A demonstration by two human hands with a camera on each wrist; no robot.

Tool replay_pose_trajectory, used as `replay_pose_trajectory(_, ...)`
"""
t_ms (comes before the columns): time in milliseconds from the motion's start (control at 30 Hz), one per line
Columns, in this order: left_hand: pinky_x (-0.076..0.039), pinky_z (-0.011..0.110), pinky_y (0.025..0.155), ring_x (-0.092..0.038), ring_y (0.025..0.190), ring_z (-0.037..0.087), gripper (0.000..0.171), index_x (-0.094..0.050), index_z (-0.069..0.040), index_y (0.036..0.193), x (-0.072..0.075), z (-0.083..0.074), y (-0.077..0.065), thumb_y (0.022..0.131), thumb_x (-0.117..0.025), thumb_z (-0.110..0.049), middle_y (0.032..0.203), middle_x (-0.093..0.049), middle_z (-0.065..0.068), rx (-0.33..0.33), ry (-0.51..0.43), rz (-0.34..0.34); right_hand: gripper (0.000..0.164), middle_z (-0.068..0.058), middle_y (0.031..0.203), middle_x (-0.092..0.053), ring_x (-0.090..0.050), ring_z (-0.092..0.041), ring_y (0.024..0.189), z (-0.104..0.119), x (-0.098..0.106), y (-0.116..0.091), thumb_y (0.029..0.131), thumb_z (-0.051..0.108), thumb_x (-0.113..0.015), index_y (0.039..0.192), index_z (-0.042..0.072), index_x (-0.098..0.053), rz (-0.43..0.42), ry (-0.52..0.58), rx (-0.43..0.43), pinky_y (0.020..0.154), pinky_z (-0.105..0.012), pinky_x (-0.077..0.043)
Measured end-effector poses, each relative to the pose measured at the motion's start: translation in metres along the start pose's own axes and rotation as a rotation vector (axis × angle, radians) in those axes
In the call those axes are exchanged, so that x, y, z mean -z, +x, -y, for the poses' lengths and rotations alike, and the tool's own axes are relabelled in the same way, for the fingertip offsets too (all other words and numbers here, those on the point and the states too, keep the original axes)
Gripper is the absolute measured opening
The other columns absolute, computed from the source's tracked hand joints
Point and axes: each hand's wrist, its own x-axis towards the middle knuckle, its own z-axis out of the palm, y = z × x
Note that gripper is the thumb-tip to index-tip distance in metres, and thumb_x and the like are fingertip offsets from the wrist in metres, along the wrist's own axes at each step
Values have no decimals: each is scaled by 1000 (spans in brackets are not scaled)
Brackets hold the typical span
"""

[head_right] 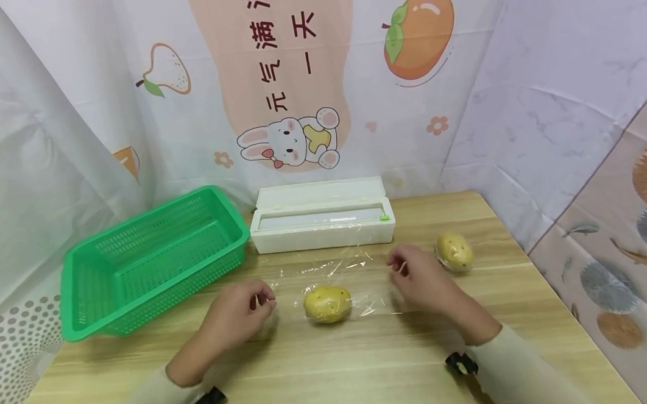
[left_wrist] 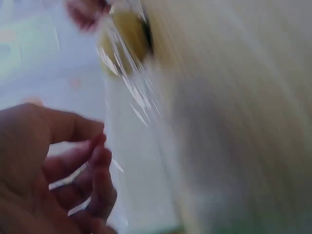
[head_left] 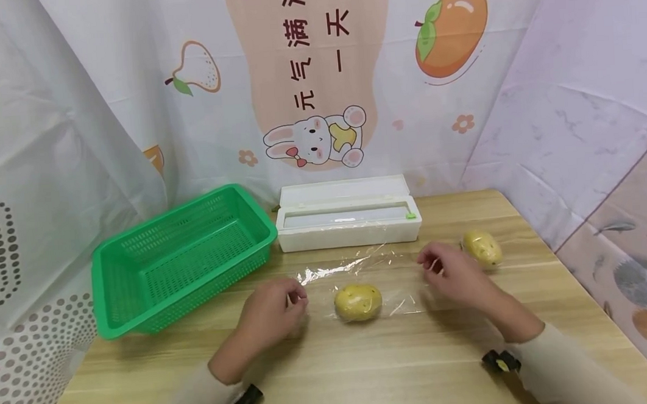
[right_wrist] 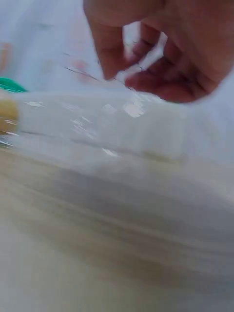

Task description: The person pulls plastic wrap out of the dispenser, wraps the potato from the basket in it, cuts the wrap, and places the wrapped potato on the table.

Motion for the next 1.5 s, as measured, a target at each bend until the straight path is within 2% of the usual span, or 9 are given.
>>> replay_pose_trajectory(67,-51,32,71,-59,78,10,10,-69,-26,85,-1,-17,-6,86,-80,-25,85,-64,-12,-92,107,-65,18,3,96,-66,-63,-10,86,19,-11,-7,88,4,-76,101,14,-67,-16,-106,149,74,-27,-57)
replay_pose_trajectory(167,-52,36,80,-64,91,14,16,-70,-25,88,-8,-38,-11,84,-82,-34,96,-68,-9,-255,190,-124,23,12,100,-62,-62,-5,91,41,-28,-15,86,12,-82,99,23,-66,16,-188,329,78,-28,-57)
replay_pose_trajectory(267,-53,38,87,-65,101,17,21,-71,-24,91,-18,-48,-11,83,-85,-38,106,-68,-6,-378,207,-155,25,14,103,-61,-62,-3,95,52,-42,-17,82,13,-86,96,24,-68,-6,-244,421,80,-28,-58)
replay_pose_trajectory(333,-53,39,91,-66,106,18,24,-72,-23,91,-24,-50,-10,81,-87,-38,111,-68,-4,-412,205,-170,25,12,104,-63,-64,-4,97,55,-49,-16,81,13,-88,95,23,-71,-23,-264,452,82,-29,-59)
replay_pose_trajectory(467,-54,41,95,-68,109,20,26,-72,-22,92,-29,-50,-7,79,-90,-34,117,-70,-1,-401,171,-161,25,10,106,-66,-66,-7,98,57,-56,-14,78,14,-89,96,21,-74,-27,-321,480,83,-31,-59)
replay_pose_trajectory(667,-58,35,87,-69,102,15,23,-72,-20,95,-31,-49,2,83,-87,-31,114,-71,-4,-325,98,-59,28,9,107,-66,-66,-8,97,58,-58,-11,75,13,-90,99,19,-77,-18,-378,420,83,-30,-59)
replay_pose_trajectory(1133,-58,34,85,-73,94,10,9,-74,-19,95,-27,-37,25,91,-81,-25,96,-76,-8,-231,-73,64,39,5,116,-68,-66,-13,110,59,-56,7,76,9,-86,112,16,-75,35,-284,300,94,-34,-58)
replay_pose_trajectory(1300,-59,31,86,-75,96,9,9,-75,-17,97,-26,-34,31,93,-79,-24,98,-78,-6,-203,-144,101,42,5,117,-68,-66,-15,110,56,-55,12,73,12,-90,113,16,-75,29,-263,278,92,-35,-59)
replay_pose_trajectory(1500,-59,34,89,-75,99,11,9,-75,-16,100,-22,-34,34,95,-76,-24,102,-78,-4,-191,-146,134,49,6,121,-67,-66,-13,112,55,-54,14,73,14,-91,118,18,-73,42,-258,239,95,-35,-58)
